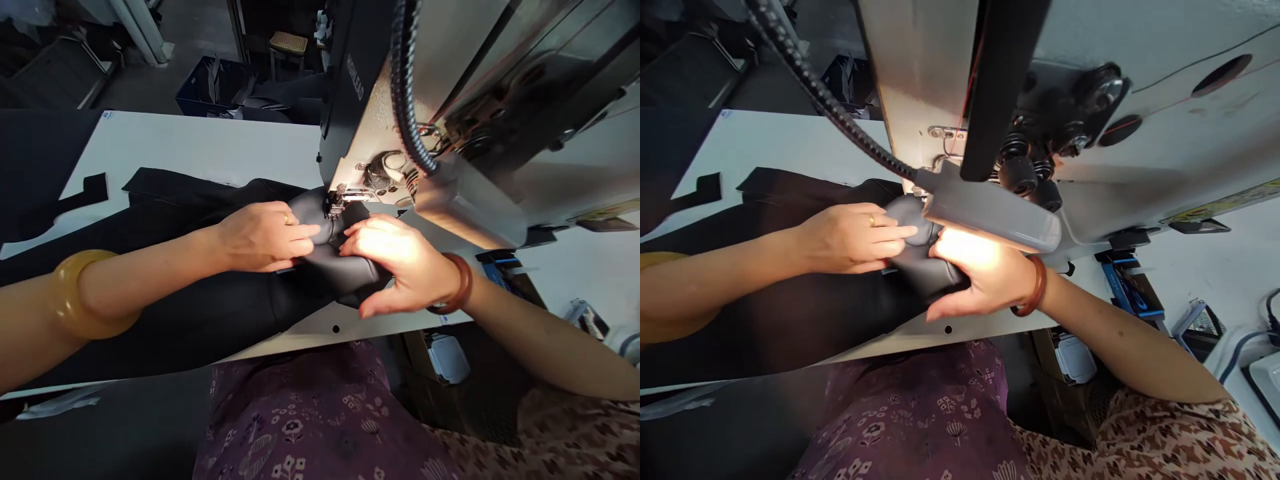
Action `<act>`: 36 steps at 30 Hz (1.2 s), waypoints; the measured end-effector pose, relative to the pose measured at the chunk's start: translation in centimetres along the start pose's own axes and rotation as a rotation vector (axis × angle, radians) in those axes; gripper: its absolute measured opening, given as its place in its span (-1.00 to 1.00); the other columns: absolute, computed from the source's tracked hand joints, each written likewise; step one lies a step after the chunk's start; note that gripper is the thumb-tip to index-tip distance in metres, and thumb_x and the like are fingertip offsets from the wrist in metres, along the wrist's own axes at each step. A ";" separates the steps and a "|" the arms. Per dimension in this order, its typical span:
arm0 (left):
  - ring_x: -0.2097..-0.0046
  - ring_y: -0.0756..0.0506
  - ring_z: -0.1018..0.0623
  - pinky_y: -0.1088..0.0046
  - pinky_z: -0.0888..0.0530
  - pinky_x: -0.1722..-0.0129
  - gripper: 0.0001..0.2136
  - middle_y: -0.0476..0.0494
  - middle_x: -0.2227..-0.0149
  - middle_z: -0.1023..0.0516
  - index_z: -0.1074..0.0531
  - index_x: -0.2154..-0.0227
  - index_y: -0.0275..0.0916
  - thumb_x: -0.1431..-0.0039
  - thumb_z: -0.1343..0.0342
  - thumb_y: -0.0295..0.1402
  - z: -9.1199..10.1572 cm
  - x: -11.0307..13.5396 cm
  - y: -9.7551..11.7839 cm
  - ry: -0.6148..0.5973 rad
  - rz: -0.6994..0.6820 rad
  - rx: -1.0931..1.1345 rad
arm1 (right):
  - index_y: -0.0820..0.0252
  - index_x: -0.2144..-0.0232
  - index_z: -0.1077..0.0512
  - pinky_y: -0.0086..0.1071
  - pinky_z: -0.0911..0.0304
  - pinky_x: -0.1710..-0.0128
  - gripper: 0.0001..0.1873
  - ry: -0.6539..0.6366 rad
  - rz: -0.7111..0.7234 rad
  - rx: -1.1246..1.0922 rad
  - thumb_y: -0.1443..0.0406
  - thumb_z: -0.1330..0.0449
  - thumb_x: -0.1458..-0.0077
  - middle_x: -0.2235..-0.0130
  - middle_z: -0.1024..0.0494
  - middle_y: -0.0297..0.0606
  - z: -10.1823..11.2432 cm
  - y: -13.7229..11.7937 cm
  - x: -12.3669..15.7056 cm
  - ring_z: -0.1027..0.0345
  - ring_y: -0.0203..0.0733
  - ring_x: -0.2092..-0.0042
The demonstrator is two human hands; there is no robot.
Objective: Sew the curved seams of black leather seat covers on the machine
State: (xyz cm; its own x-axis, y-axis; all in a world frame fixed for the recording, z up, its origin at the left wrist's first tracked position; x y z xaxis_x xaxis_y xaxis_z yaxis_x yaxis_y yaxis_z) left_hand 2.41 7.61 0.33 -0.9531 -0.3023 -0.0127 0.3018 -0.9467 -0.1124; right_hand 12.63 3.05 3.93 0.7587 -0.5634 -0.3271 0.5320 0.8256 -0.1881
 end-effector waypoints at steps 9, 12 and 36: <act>0.24 -0.08 -0.46 0.36 -0.28 0.41 -0.68 0.01 0.19 -0.55 -0.46 0.21 -0.10 -0.19 0.18 -0.52 -0.3 -1.7 0.3 0.019 -0.107 -0.122 | 0.12 0.48 -0.41 -0.34 -0.27 0.25 -0.65 0.042 0.151 0.507 0.22 0.06 -0.25 0.44 -0.49 -0.33 -0.4 -2.3 -2.0 -0.29 -0.29 0.41; 0.13 -0.10 -0.46 0.32 -0.34 0.10 -0.72 0.03 0.20 -0.55 -0.46 0.26 -0.12 -0.17 0.13 -0.52 -0.2 -1.6 0.2 0.030 -0.115 -0.054 | 0.15 0.49 -0.41 -0.35 -0.29 0.32 -0.68 0.044 0.184 0.477 0.22 0.02 -0.23 0.44 -0.47 -0.30 0.4 -2.2 -2.7 -0.27 -0.29 0.43; -0.17 -0.14 -0.36 0.36 -0.33 -0.16 -0.64 -0.14 -0.11 -0.40 -0.38 -0.02 -0.26 -0.15 0.04 -0.42 -0.8 -1.1 -0.2 0.052 0.041 0.133 | 0.32 0.31 -0.45 -0.26 -0.26 0.07 -0.74 0.074 0.022 0.322 0.20 -0.11 -0.14 0.18 -0.55 -0.09 0.3 -1.9 0.1 -0.37 -0.09 0.04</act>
State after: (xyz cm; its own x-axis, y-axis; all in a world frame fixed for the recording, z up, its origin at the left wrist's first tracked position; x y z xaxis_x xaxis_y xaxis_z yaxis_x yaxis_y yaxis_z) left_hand 3.33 8.22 -0.41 -0.9386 -0.3384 -0.0666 0.3377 -0.9410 0.0223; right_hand 11.79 1.38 4.56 0.7485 -0.5316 -0.3965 0.6159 0.7789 0.1185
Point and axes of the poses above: each hand's wrist, its own x-axis away from the middle knuckle, its own z-axis out of the back of the hand, y = z × x, the point moved 8 cm from there along -x, towards the middle knuckle
